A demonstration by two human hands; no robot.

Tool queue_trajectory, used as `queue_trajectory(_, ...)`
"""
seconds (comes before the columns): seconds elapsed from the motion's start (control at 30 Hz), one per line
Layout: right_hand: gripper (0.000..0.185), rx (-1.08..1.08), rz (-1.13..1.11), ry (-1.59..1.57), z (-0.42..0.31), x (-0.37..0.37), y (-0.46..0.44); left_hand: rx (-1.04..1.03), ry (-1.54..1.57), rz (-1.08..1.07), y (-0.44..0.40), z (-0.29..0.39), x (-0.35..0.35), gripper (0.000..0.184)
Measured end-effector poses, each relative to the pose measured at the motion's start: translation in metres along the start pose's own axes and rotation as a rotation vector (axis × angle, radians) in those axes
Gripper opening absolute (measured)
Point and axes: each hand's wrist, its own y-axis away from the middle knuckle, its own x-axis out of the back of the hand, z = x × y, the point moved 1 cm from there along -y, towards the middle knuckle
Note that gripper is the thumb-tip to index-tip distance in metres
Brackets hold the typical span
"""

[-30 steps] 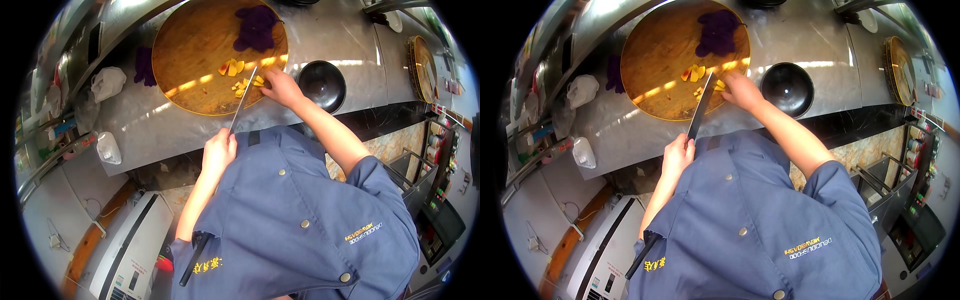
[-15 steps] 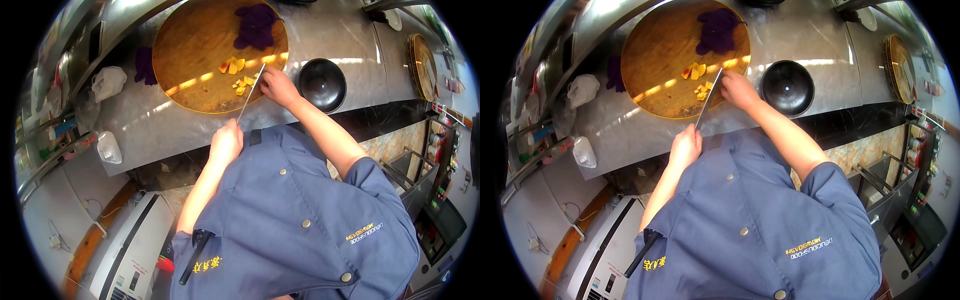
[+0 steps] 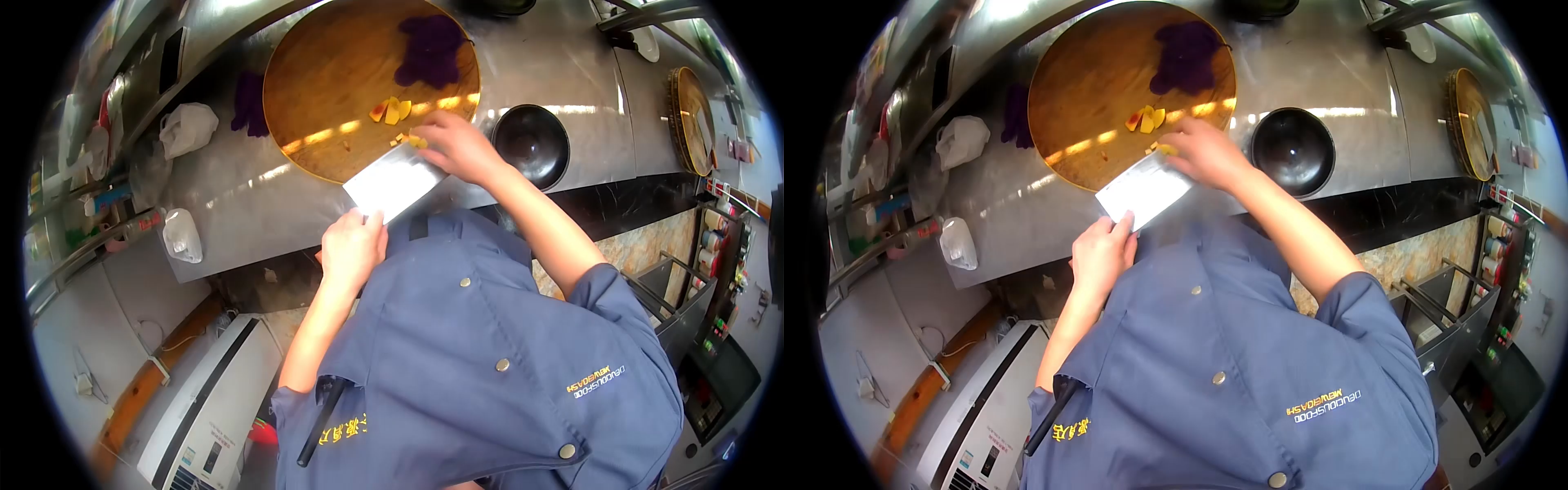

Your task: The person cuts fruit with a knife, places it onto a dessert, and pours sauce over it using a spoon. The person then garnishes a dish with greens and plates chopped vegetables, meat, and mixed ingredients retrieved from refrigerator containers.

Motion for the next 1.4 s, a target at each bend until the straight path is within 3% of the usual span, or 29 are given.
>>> queue_trajectory(0.13, 0.02, -0.057, -0.201, 0.071, 0.032, -0.03, -0.017, -0.02, 0.023, -0.031, 0.002, 0.003, 0.001, 0.037)
queue_trajectory(0.23, 0.014, -0.055, -0.08, -0.042, 0.051, -0.032, -0.016, -0.019, 0.022, -0.041, 0.025, -0.011, 0.003, 0.034)
queue_trajectory(0.33, 0.017, -0.054, -0.009, -0.06, 0.061, -0.025, -0.011, 0.14, 0.276, 0.038, 0.055, -0.028, 0.003, 0.033)
queue_trajectory(0.43, 0.031, -0.075, 0.094, 0.012, 0.059, -0.033, 0.002, 0.446, 0.748, 0.065, 0.078, -0.057, -0.029, 0.018)
queue_trajectory(0.47, 0.034, -0.049, 0.126, 0.019, 0.054, -0.042, 0.007, 0.7, 1.149, -0.15, 0.082, -0.072, -0.042, 0.015)
queue_trajectory(0.5, 0.038, -0.022, 0.16, 0.028, 0.05, -0.05, 0.008, 0.78, 1.386, -0.152, 0.08, -0.077, -0.054, 0.017)
queue_trajectory(0.6, 0.045, 0.014, 0.208, -0.009, 0.037, -0.076, 0.005, 0.875, 1.615, -0.178, 0.07, -0.083, -0.086, 0.015)
queue_trajectory(0.83, 0.042, 0.054, 0.308, 0.011, 0.018, -0.107, -0.003, 0.912, 1.738, -0.187, 0.045, -0.059, -0.116, 0.016)
queue_trajectory(1.0, 0.032, -0.064, 0.421, -0.056, 0.021, -0.113, 0.0, 0.839, 1.589, -0.309, 0.017, -0.031, -0.113, 0.018)
queue_trajectory(1.13, 0.021, -0.299, 0.776, -0.141, 0.028, -0.101, -0.005, 0.663, 1.266, -0.413, -0.016, 0.0, -0.075, 0.021)
queue_trajectory(1.23, 0.019, -0.632, 0.943, -0.626, 0.043, -0.083, -0.022, 0.205, 0.59, -0.206, -0.041, 0.024, -0.016, 0.021)
queue_trajectory(1.3, 0.015, -0.662, 1.137, -1.585, 0.054, -0.067, -0.04, 0.176, 0.532, -0.11, -0.039, 0.027, 0.003, 0.023)
queue_trajectory(1.37, 0.017, -0.781, 0.936, -2.1, 0.058, -0.055, -0.046, 0.104, 0.514, 0.017, -0.034, 0.023, 0.021, 0.02)
queue_trajectory(1.4, 0.017, -0.74, 0.901, -2.281, 0.06, -0.054, -0.046, 0.13, 0.517, 0.032, -0.029, 0.018, 0.029, 0.021)
